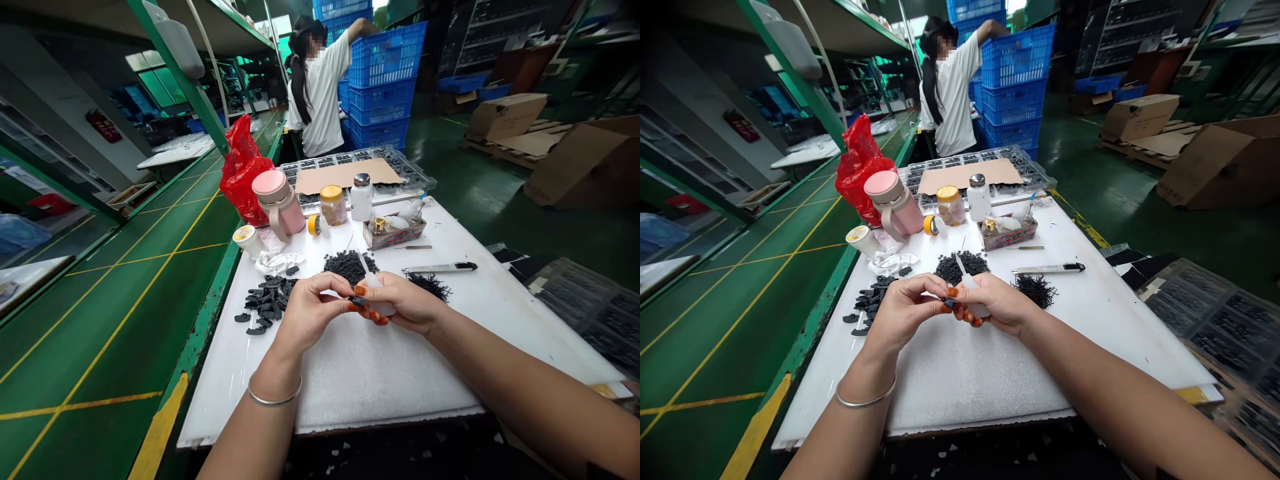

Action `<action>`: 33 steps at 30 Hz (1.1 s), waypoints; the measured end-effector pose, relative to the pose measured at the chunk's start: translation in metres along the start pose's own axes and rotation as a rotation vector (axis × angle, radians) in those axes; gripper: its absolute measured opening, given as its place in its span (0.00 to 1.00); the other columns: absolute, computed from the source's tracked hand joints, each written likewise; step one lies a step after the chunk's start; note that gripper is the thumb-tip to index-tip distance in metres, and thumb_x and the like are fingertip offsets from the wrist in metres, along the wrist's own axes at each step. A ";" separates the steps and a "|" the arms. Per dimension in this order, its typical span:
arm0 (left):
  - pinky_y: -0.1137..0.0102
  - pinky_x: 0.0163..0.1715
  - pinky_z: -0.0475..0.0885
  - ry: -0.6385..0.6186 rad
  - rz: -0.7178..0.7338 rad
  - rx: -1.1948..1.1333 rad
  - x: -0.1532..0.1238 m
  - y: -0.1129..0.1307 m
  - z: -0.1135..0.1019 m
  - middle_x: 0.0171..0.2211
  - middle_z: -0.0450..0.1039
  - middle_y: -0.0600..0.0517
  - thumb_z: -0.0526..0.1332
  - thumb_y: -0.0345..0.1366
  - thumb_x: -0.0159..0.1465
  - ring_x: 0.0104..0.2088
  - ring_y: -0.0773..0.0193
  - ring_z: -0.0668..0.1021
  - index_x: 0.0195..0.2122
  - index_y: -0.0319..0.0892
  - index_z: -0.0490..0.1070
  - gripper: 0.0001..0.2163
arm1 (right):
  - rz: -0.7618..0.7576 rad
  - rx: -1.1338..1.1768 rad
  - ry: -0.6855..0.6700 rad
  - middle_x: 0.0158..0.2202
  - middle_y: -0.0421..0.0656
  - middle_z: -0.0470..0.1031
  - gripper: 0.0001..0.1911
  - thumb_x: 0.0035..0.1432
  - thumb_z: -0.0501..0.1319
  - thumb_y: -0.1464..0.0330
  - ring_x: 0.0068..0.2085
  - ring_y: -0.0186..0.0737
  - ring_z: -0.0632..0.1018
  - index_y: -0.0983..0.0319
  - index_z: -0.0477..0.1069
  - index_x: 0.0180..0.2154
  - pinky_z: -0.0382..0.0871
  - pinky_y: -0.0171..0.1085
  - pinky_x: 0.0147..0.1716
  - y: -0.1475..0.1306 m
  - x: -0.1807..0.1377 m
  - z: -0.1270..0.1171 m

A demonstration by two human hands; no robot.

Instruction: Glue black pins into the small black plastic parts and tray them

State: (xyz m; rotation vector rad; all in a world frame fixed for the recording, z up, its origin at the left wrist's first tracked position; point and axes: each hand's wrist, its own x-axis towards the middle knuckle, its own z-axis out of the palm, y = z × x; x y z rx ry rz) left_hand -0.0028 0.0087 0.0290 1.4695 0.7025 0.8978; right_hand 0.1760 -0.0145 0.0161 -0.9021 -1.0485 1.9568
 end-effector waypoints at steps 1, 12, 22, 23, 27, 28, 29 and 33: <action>0.67 0.34 0.76 0.005 0.001 0.016 0.000 0.000 0.000 0.33 0.74 0.46 0.71 0.33 0.51 0.35 0.59 0.76 0.27 0.37 0.76 0.07 | 0.014 0.019 -0.012 0.20 0.39 0.68 0.16 0.51 0.68 0.59 0.19 0.27 0.64 0.66 0.69 0.26 0.50 0.27 0.17 0.000 0.000 0.000; 0.74 0.29 0.72 0.194 -0.017 0.126 0.006 -0.005 -0.022 0.32 0.73 0.50 0.66 0.35 0.56 0.31 0.65 0.74 0.42 0.40 0.75 0.13 | -0.205 0.013 0.271 0.22 0.38 0.69 0.18 0.40 0.73 0.63 0.22 0.28 0.65 0.65 0.67 0.25 0.55 0.29 0.22 -0.011 -0.003 -0.003; 0.70 0.35 0.69 0.085 -0.013 0.778 0.011 -0.027 -0.012 0.30 0.77 0.53 0.63 0.27 0.56 0.32 0.63 0.76 0.30 0.45 0.79 0.07 | -0.445 -0.381 0.486 0.21 0.41 0.71 0.20 0.46 0.69 0.55 0.21 0.31 0.65 0.64 0.68 0.24 0.57 0.33 0.21 -0.014 -0.008 -0.010; 0.70 0.35 0.68 0.061 -0.007 0.830 0.012 -0.029 -0.010 0.31 0.77 0.53 0.63 0.27 0.56 0.32 0.63 0.76 0.30 0.46 0.79 0.07 | -0.454 -0.422 0.496 0.21 0.41 0.71 0.20 0.47 0.69 0.54 0.21 0.32 0.66 0.64 0.68 0.23 0.58 0.33 0.21 -0.014 -0.008 -0.010; 0.69 0.34 0.66 0.019 0.025 1.002 0.013 -0.034 -0.004 0.33 0.76 0.53 0.63 0.26 0.56 0.33 0.62 0.75 0.32 0.47 0.78 0.09 | -0.479 -0.567 0.512 0.21 0.40 0.70 0.19 0.51 0.66 0.55 0.22 0.33 0.67 0.64 0.69 0.23 0.61 0.34 0.24 -0.013 -0.007 -0.007; 0.69 0.33 0.66 0.020 0.033 1.033 0.013 -0.035 -0.002 0.32 0.75 0.53 0.62 0.25 0.56 0.33 0.61 0.75 0.31 0.46 0.78 0.08 | -0.478 -0.584 0.509 0.21 0.40 0.71 0.19 0.52 0.66 0.55 0.23 0.33 0.68 0.64 0.69 0.24 0.61 0.34 0.25 -0.012 -0.007 -0.006; 0.69 0.32 0.65 0.023 0.041 1.056 0.013 -0.035 -0.001 0.31 0.75 0.53 0.62 0.25 0.56 0.32 0.61 0.75 0.30 0.45 0.77 0.08 | -0.474 -0.596 0.504 0.21 0.40 0.71 0.18 0.52 0.66 0.56 0.23 0.33 0.68 0.64 0.69 0.24 0.61 0.34 0.25 -0.012 -0.007 -0.005; 0.70 0.30 0.64 0.038 0.022 0.996 0.014 -0.034 -0.002 0.27 0.73 0.53 0.62 0.27 0.55 0.30 0.62 0.73 0.26 0.43 0.74 0.05 | -0.447 -0.647 0.497 0.22 0.39 0.71 0.17 0.53 0.65 0.57 0.23 0.33 0.69 0.64 0.70 0.25 0.62 0.34 0.25 -0.010 -0.006 -0.003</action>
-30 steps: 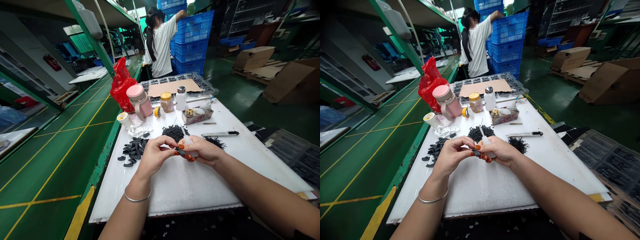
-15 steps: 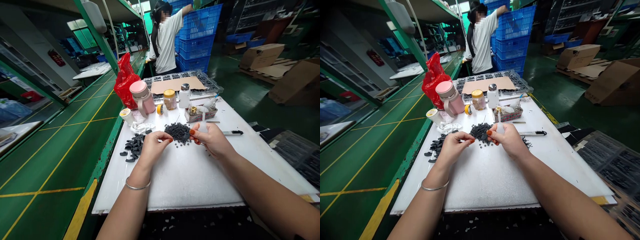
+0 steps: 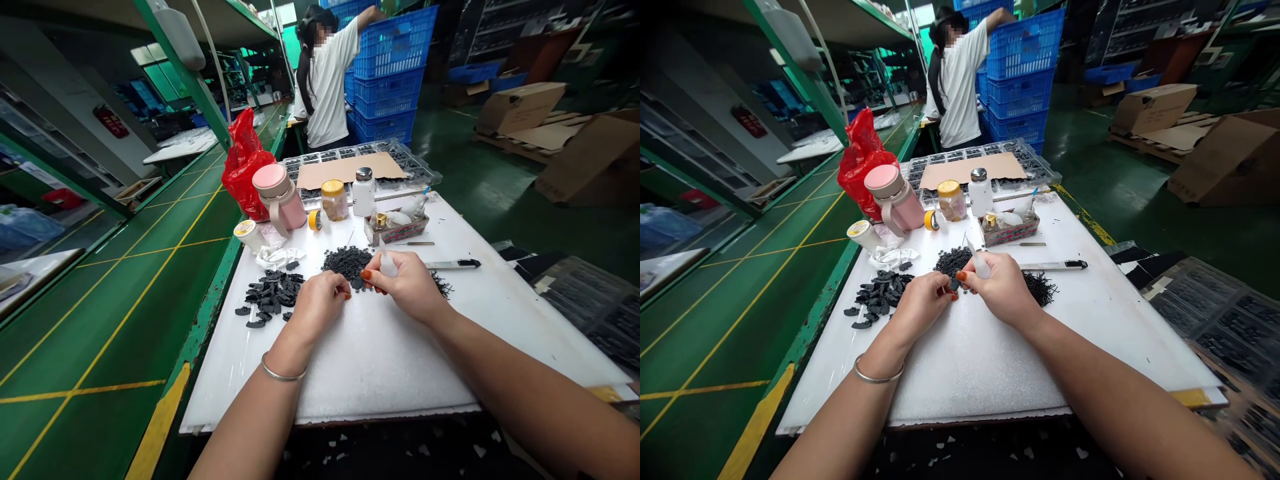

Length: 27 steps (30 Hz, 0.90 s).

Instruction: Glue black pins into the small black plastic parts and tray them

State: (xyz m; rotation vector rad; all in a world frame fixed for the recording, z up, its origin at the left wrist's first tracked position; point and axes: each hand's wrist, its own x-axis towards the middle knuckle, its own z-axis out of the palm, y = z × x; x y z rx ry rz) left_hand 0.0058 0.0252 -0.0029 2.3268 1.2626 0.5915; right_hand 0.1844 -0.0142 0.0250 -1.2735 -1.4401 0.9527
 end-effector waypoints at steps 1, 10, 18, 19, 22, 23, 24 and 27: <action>0.70 0.29 0.65 -0.015 -0.036 -0.080 0.000 -0.001 -0.001 0.27 0.73 0.53 0.63 0.28 0.55 0.29 0.63 0.73 0.26 0.43 0.73 0.03 | -0.006 -0.014 -0.003 0.22 0.40 0.72 0.16 0.53 0.65 0.57 0.24 0.33 0.69 0.64 0.71 0.25 0.62 0.34 0.26 0.000 0.000 0.000; 0.74 0.29 0.72 -0.049 -0.282 -1.152 -0.003 0.000 -0.024 0.36 0.77 0.46 0.68 0.33 0.52 0.33 0.64 0.78 0.25 0.37 0.70 0.08 | -0.039 0.065 -0.044 0.22 0.40 0.73 0.15 0.53 0.66 0.58 0.23 0.33 0.70 0.64 0.72 0.25 0.62 0.33 0.23 -0.001 -0.003 0.001; 0.82 0.23 0.70 -0.063 -0.329 -1.451 -0.006 0.004 -0.028 0.29 0.76 0.48 0.72 0.31 0.49 0.27 0.70 0.76 0.24 0.36 0.70 0.10 | -0.015 0.140 -0.097 0.21 0.40 0.73 0.14 0.52 0.67 0.60 0.23 0.32 0.69 0.65 0.72 0.25 0.61 0.31 0.22 -0.005 -0.008 0.002; 0.82 0.23 0.70 -0.065 -0.335 -1.473 -0.006 0.003 -0.027 0.29 0.76 0.49 0.73 0.31 0.48 0.27 0.70 0.76 0.24 0.36 0.71 0.10 | -0.018 0.132 -0.097 0.21 0.40 0.73 0.14 0.52 0.67 0.60 0.23 0.32 0.69 0.65 0.72 0.25 0.61 0.31 0.22 -0.006 -0.009 0.002; 0.83 0.23 0.70 -0.072 -0.359 -1.525 -0.005 0.002 -0.026 0.27 0.75 0.51 0.74 0.31 0.47 0.26 0.71 0.76 0.30 0.38 0.74 0.12 | -0.039 0.096 -0.090 0.21 0.40 0.73 0.14 0.54 0.66 0.61 0.23 0.32 0.69 0.65 0.72 0.25 0.61 0.31 0.22 -0.008 -0.010 0.003; 0.83 0.23 0.70 -0.078 -0.365 -1.534 -0.006 0.003 -0.025 0.27 0.75 0.51 0.74 0.31 0.47 0.26 0.71 0.76 0.31 0.38 0.75 0.12 | -0.052 0.078 -0.084 0.21 0.40 0.73 0.13 0.54 0.66 0.61 0.23 0.32 0.69 0.65 0.72 0.25 0.61 0.31 0.22 -0.009 -0.011 0.003; 0.82 0.24 0.71 -0.082 -0.366 -1.539 -0.006 0.003 -0.024 0.27 0.75 0.51 0.75 0.31 0.47 0.26 0.71 0.76 0.32 0.38 0.76 0.12 | -0.067 0.059 -0.077 0.21 0.40 0.73 0.13 0.54 0.66 0.62 0.23 0.32 0.69 0.64 0.72 0.25 0.61 0.31 0.22 -0.009 -0.011 0.003; 0.81 0.26 0.72 -0.094 -0.347 -1.541 -0.007 0.005 -0.022 0.27 0.75 0.49 0.75 0.33 0.47 0.27 0.70 0.76 0.29 0.36 0.76 0.11 | -0.121 0.010 -0.044 0.22 0.39 0.73 0.11 0.55 0.65 0.64 0.23 0.31 0.70 0.64 0.73 0.25 0.61 0.31 0.23 -0.012 -0.013 0.003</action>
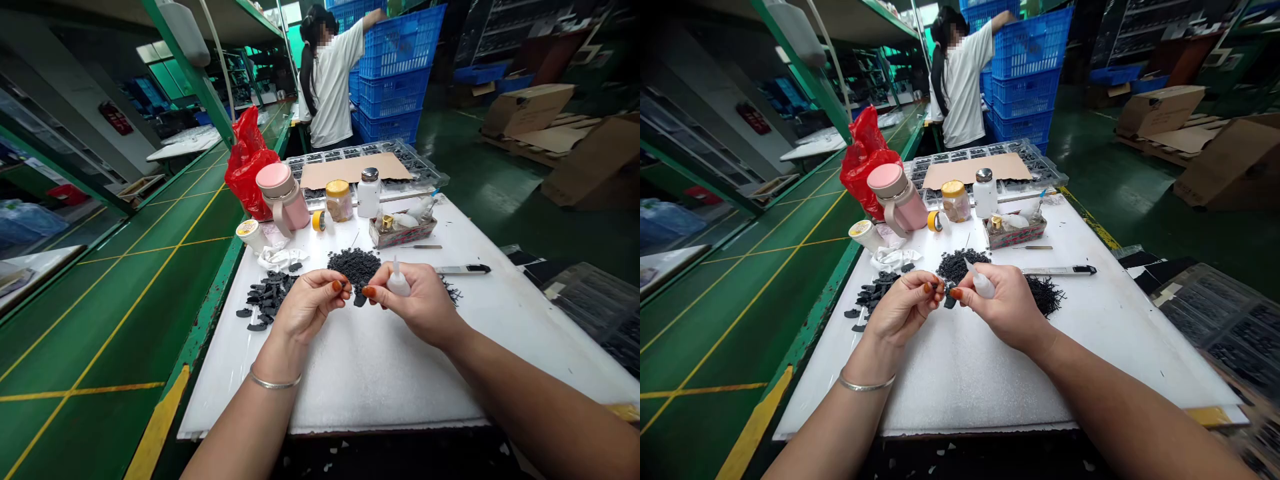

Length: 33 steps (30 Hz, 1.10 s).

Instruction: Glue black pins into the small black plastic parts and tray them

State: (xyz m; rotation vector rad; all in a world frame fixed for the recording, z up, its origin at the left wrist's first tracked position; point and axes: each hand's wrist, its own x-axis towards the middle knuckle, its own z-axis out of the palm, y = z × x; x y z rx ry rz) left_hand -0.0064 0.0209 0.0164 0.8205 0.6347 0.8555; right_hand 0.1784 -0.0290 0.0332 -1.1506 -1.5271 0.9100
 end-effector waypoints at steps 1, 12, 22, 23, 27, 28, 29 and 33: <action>0.80 0.26 0.73 -0.004 0.003 0.000 0.000 -0.001 0.000 0.27 0.75 0.49 0.75 0.34 0.47 0.26 0.70 0.76 0.29 0.35 0.76 0.11 | -0.015 -0.009 0.008 0.21 0.39 0.73 0.11 0.55 0.65 0.65 0.23 0.31 0.70 0.64 0.73 0.25 0.62 0.31 0.24 -0.001 -0.001 0.000; 0.78 0.28 0.75 0.008 -0.021 -0.051 -0.001 -0.005 0.004 0.29 0.76 0.50 0.76 0.30 0.44 0.28 0.68 0.77 0.28 0.36 0.76 0.12 | 0.178 0.280 -0.047 0.20 0.40 0.73 0.14 0.50 0.69 0.62 0.21 0.30 0.69 0.65 0.71 0.23 0.62 0.30 0.20 -0.001 0.002 0.003; 0.79 0.25 0.74 0.037 -0.023 -0.032 0.002 -0.008 0.004 0.28 0.76 0.50 0.75 0.28 0.45 0.26 0.69 0.77 0.28 0.37 0.77 0.10 | 0.169 0.236 -0.022 0.20 0.41 0.73 0.15 0.50 0.69 0.61 0.21 0.31 0.70 0.66 0.71 0.23 0.63 0.30 0.20 0.000 0.001 0.004; 0.79 0.25 0.74 0.044 -0.019 -0.023 0.002 -0.008 0.004 0.28 0.76 0.50 0.75 0.28 0.45 0.26 0.69 0.77 0.28 0.37 0.78 0.10 | 0.167 0.232 -0.021 0.20 0.41 0.73 0.15 0.50 0.69 0.61 0.21 0.31 0.70 0.65 0.71 0.23 0.63 0.30 0.20 0.000 0.001 0.004; 0.79 0.25 0.74 0.067 0.011 0.001 0.001 -0.008 0.007 0.29 0.76 0.50 0.75 0.29 0.44 0.27 0.69 0.77 0.27 0.37 0.78 0.10 | 0.171 0.222 -0.008 0.19 0.41 0.73 0.16 0.49 0.69 0.60 0.20 0.30 0.69 0.65 0.71 0.22 0.62 0.29 0.19 -0.002 0.001 0.003; 0.79 0.25 0.74 0.071 0.020 0.005 0.001 -0.008 0.007 0.29 0.76 0.50 0.75 0.29 0.44 0.28 0.68 0.77 0.27 0.37 0.78 0.10 | 0.172 0.220 -0.008 0.19 0.41 0.73 0.16 0.49 0.69 0.60 0.20 0.30 0.69 0.65 0.71 0.22 0.62 0.29 0.19 -0.002 0.000 0.003; 0.79 0.25 0.74 0.075 0.027 0.010 0.001 -0.008 0.008 0.29 0.76 0.50 0.76 0.30 0.44 0.28 0.68 0.77 0.27 0.37 0.78 0.11 | 0.173 0.217 -0.007 0.19 0.40 0.72 0.16 0.49 0.69 0.60 0.20 0.30 0.69 0.65 0.71 0.22 0.62 0.29 0.19 -0.002 0.000 0.003; 0.78 0.26 0.74 0.078 0.048 0.038 0.001 -0.009 0.007 0.31 0.76 0.50 0.76 0.31 0.44 0.29 0.67 0.77 0.27 0.37 0.78 0.11 | 0.172 0.195 -0.012 0.20 0.41 0.73 0.16 0.50 0.69 0.59 0.21 0.31 0.69 0.65 0.71 0.22 0.62 0.30 0.20 -0.003 0.001 0.002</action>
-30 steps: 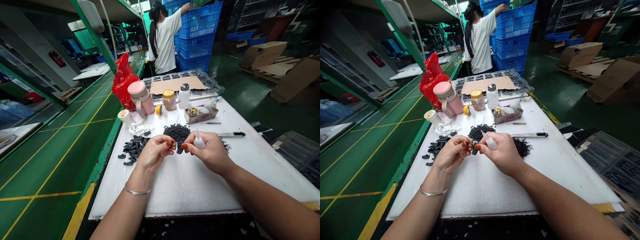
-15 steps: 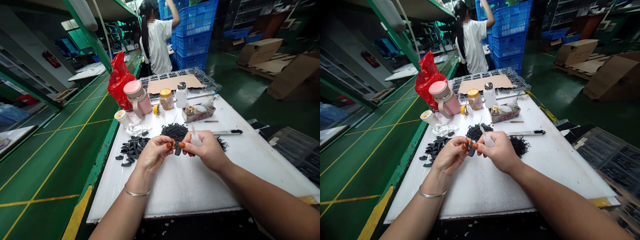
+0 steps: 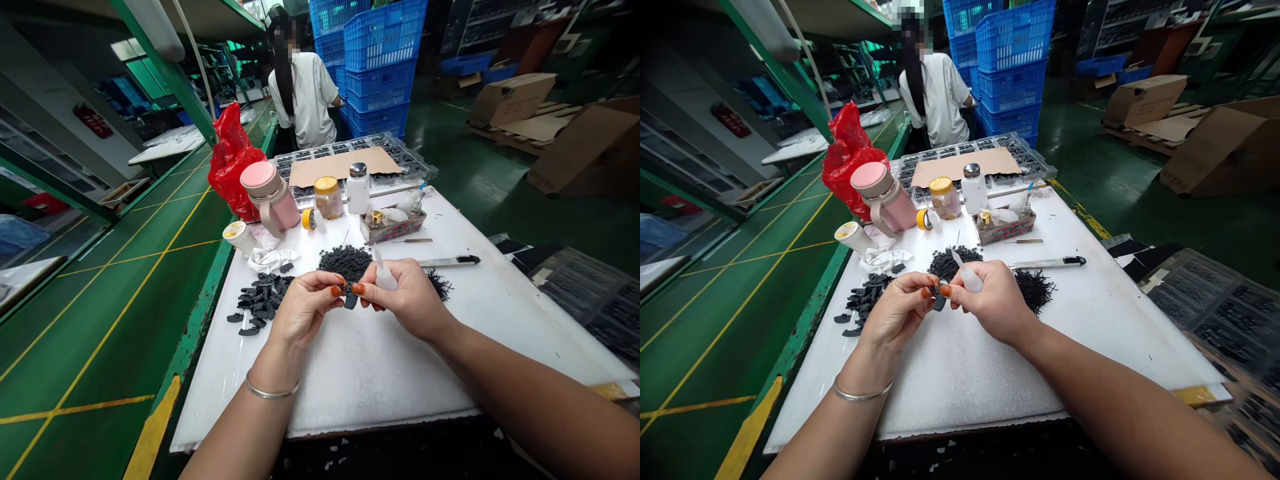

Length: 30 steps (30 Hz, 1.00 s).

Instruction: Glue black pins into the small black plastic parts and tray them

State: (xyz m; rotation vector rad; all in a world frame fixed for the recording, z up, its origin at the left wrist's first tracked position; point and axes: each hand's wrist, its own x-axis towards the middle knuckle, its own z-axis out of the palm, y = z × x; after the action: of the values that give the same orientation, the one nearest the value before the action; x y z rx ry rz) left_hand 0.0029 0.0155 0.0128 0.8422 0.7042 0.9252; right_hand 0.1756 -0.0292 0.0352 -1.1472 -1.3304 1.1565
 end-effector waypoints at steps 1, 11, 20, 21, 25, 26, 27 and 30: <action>0.78 0.26 0.74 0.001 0.003 0.007 0.000 0.000 0.000 0.31 0.76 0.50 0.76 0.31 0.44 0.29 0.67 0.77 0.27 0.38 0.78 0.11 | -0.001 -0.004 0.000 0.20 0.41 0.73 0.16 0.50 0.69 0.59 0.21 0.31 0.69 0.65 0.71 0.23 0.62 0.30 0.20 0.000 0.000 0.000; 0.79 0.26 0.73 0.022 0.012 0.026 0.000 0.001 0.002 0.31 0.75 0.50 0.75 0.30 0.43 0.29 0.68 0.76 0.25 0.38 0.77 0.10 | -0.011 -0.027 -0.005 0.20 0.41 0.73 0.16 0.51 0.68 0.59 0.21 0.31 0.69 0.65 0.71 0.23 0.62 0.30 0.20 0.002 0.001 0.000; 0.76 0.25 0.68 0.019 0.137 0.163 0.001 0.002 0.001 0.29 0.75 0.49 0.74 0.29 0.44 0.26 0.68 0.74 0.24 0.39 0.78 0.07 | -0.011 -0.105 0.011 0.21 0.41 0.74 0.17 0.52 0.67 0.57 0.22 0.33 0.70 0.65 0.71 0.23 0.63 0.32 0.22 0.000 0.000 0.000; 0.75 0.25 0.68 0.017 0.155 0.180 0.001 0.002 0.001 0.28 0.74 0.49 0.73 0.28 0.44 0.26 0.68 0.74 0.23 0.39 0.78 0.06 | -0.008 -0.105 0.010 0.21 0.42 0.74 0.18 0.52 0.67 0.57 0.22 0.33 0.70 0.65 0.71 0.23 0.63 0.32 0.23 0.000 0.000 0.000; 0.75 0.27 0.68 0.016 0.189 0.235 0.001 0.000 0.002 0.27 0.74 0.50 0.72 0.27 0.45 0.27 0.67 0.74 0.23 0.39 0.78 0.05 | 0.020 -0.058 0.003 0.20 0.42 0.73 0.19 0.50 0.67 0.56 0.22 0.33 0.70 0.65 0.71 0.23 0.63 0.32 0.22 0.000 0.001 0.001; 0.75 0.27 0.68 0.015 0.193 0.238 0.001 0.000 0.002 0.27 0.74 0.50 0.72 0.27 0.45 0.28 0.67 0.74 0.23 0.40 0.78 0.05 | 0.027 -0.034 0.000 0.20 0.42 0.73 0.19 0.50 0.68 0.55 0.22 0.32 0.70 0.65 0.70 0.23 0.63 0.32 0.22 0.000 0.001 0.002; 0.75 0.27 0.68 0.015 0.198 0.237 0.002 -0.001 0.002 0.27 0.73 0.50 0.72 0.27 0.45 0.28 0.67 0.74 0.23 0.40 0.78 0.05 | 0.032 -0.008 -0.004 0.20 0.42 0.73 0.19 0.50 0.68 0.55 0.22 0.32 0.69 0.65 0.70 0.23 0.63 0.32 0.22 0.000 0.001 0.002; 0.75 0.27 0.69 0.015 0.218 0.225 0.002 -0.002 0.002 0.27 0.73 0.50 0.72 0.27 0.45 0.28 0.67 0.74 0.23 0.40 0.78 0.05 | 0.038 0.049 -0.006 0.20 0.41 0.72 0.20 0.49 0.68 0.54 0.21 0.32 0.69 0.65 0.70 0.23 0.62 0.32 0.21 0.002 0.002 0.003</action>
State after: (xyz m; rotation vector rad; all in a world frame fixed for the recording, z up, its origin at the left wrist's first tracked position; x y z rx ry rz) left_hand 0.0063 0.0164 0.0115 1.1288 0.7493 1.0604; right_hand 0.1724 -0.0272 0.0329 -1.1388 -1.2832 1.2142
